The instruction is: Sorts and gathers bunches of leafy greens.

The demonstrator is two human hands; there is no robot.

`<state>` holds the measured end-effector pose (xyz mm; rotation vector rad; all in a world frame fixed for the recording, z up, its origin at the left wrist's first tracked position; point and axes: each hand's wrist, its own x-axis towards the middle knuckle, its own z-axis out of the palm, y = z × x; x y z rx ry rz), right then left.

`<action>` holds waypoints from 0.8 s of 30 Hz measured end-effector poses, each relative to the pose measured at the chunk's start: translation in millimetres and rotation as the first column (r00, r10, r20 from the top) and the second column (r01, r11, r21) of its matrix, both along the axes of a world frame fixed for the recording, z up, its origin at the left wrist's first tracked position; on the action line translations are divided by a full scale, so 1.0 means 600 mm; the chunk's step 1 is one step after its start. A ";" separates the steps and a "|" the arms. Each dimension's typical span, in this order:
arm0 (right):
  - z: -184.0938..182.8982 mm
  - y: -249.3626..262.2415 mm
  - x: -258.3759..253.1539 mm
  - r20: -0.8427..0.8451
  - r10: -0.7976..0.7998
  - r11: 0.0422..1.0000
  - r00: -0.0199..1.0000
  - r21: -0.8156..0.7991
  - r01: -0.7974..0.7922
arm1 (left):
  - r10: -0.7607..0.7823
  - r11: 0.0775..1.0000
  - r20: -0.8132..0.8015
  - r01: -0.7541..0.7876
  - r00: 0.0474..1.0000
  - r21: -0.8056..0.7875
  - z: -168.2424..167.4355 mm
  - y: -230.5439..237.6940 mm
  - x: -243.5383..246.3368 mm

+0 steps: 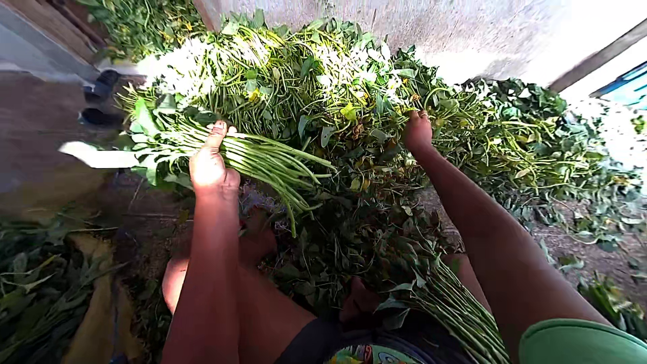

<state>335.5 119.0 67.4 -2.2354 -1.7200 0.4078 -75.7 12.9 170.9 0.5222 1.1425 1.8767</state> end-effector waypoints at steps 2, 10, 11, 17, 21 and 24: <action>-0.004 0.042 0.032 0.175 0.045 0.999 0.984 -0.031 -0.040 | 0.029 0.999 -0.078 -0.026 0.997 0.042 0.001 0.003 0.005; 0.079 0.077 0.056 -0.065 0.089 0.989 0.994 0.120 -0.081 | -0.060 0.996 0.004 0.060 0.998 0.063 0.006 0.020 0.009; 0.087 0.075 0.058 -0.072 0.107 0.986 0.992 0.135 -0.096 | -0.079 0.997 0.026 0.079 0.997 0.027 0.004 0.020 0.014; 0.015 0.066 0.082 0.263 0.177 0.977 0.948 -0.160 -0.138 | -0.144 0.976 0.025 0.146 0.989 -0.160 -0.011 0.005 0.056; -0.026 0.067 0.055 0.290 0.212 0.957 0.933 -0.254 -0.138 | -0.123 0.974 0.041 0.129 0.992 -0.188 -0.014 0.001 0.058; 0.031 0.056 0.017 0.098 0.221 0.970 0.970 -0.122 -0.208 | -0.096 0.981 0.001 0.094 0.995 -0.168 -0.009 0.006 0.049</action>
